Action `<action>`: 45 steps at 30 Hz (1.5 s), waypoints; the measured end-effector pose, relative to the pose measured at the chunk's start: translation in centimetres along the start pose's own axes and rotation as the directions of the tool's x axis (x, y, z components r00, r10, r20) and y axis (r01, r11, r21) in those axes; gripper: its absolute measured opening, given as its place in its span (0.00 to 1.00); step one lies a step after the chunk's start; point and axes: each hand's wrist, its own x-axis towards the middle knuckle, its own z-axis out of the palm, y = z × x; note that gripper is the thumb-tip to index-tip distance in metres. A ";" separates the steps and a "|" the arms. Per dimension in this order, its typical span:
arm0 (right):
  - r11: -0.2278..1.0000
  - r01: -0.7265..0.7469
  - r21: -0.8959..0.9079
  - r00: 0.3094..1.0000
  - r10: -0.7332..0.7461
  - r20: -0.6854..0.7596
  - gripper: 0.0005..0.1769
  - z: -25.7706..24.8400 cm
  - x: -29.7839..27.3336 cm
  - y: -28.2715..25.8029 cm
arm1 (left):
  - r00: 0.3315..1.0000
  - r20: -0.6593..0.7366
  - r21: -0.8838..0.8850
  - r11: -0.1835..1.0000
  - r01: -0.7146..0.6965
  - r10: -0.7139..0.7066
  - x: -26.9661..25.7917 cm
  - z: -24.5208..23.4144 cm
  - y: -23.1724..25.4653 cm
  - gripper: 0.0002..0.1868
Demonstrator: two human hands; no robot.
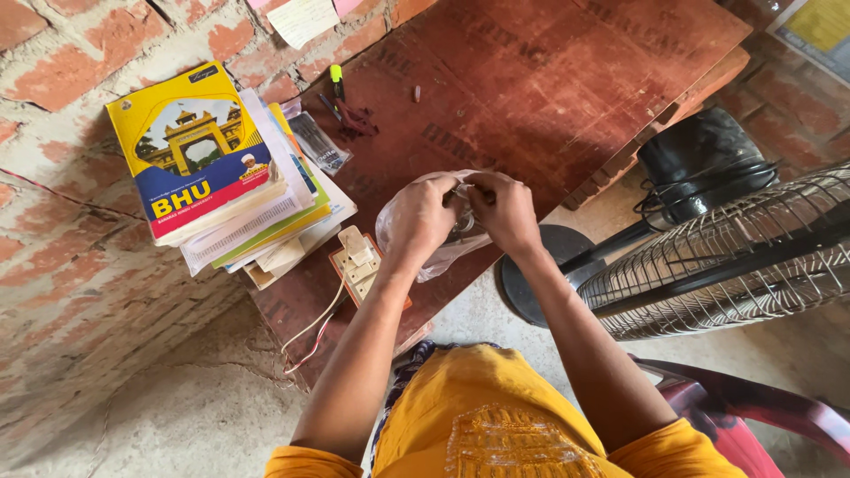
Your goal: The person retrieves a small metal part from a plastic bag on a table, then uses a screwdriver to tighten screws on the rear housing of a standing electric fan. They repeatedly adjust the fan head and continue screwing into the motor housing.
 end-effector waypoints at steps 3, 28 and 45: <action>0.998 -0.049 -0.046 0.998 0.051 0.045 0.11 0.1 0.1 0.1 | 0.985 -0.065 0.083 0.984 -0.156 0.162 0.0 0.5 -0.4 0.08; 0.410 -0.660 0.630 0.751 0.362 0.552 0.12 -0.1 0.7 3.9 | 0.901 -0.256 0.102 0.936 -0.336 0.351 -0.6 0.7 -0.9 0.12; 0.063 -0.677 0.733 0.725 0.228 0.650 0.10 -1.4 -0.4 5.7 | 0.951 -0.081 0.117 0.950 -0.290 0.300 -0.8 0.4 1.0 0.04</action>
